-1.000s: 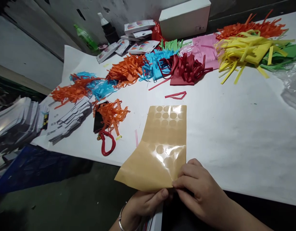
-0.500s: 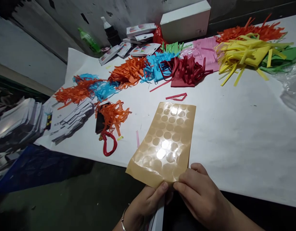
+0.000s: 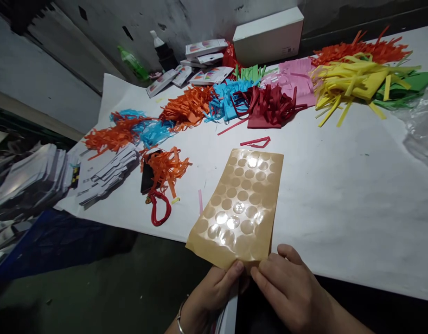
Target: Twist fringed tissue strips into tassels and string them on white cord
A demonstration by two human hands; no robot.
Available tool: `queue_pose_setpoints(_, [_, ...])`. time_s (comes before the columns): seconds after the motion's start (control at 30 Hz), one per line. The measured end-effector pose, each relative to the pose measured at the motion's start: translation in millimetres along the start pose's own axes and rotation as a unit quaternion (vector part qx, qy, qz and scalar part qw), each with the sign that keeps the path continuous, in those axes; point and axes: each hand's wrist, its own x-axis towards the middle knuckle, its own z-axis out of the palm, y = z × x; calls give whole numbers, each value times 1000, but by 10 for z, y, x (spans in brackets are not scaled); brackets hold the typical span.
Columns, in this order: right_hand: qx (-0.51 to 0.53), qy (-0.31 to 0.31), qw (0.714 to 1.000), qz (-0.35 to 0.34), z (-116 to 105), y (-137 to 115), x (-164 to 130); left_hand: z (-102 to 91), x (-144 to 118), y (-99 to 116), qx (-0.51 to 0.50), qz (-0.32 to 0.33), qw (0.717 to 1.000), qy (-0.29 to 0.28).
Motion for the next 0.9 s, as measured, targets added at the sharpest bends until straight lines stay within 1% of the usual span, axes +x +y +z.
queue_pose_setpoints(0.13, [28,24,999,23,19,15,-25,33,-12,-7,-23,-11,999,22])
queue_pose_setpoints(0.23, [26,16,999,40,28,44,18,60,-20,-23,-31,-10,999,31])
queue_pose_setpoints(0.37, [26,34,999,6,17,57,5,88,-26,-3,-54,-17,998,34])
queue_pose_setpoints(0.5, [-7,30,999,-45,15,49,-99,112,-7,54,-52,-5,998,44])
queue_pose_setpoints(0.63, [-32,34,997,-67,63,76,-158,111,23,-2,-41,-4,999,17])
queue_pose_setpoints(0.7, [-22,31,998,-53,66,77,-169,107,28,-68,-30,-5,999,13])
queue_pose_setpoints(0.77, [8,19,999,-37,17,40,-173,110,29,-127,-30,-4,999,27])
queue_pose_setpoints(0.83, [45,23,998,-23,-87,-40,-174,113,31,-168,-28,-6,998,47])
queue_pose_setpoints(0.9, [80,42,996,10,-213,-145,-178,96,34,-190,-21,-12,998,59])
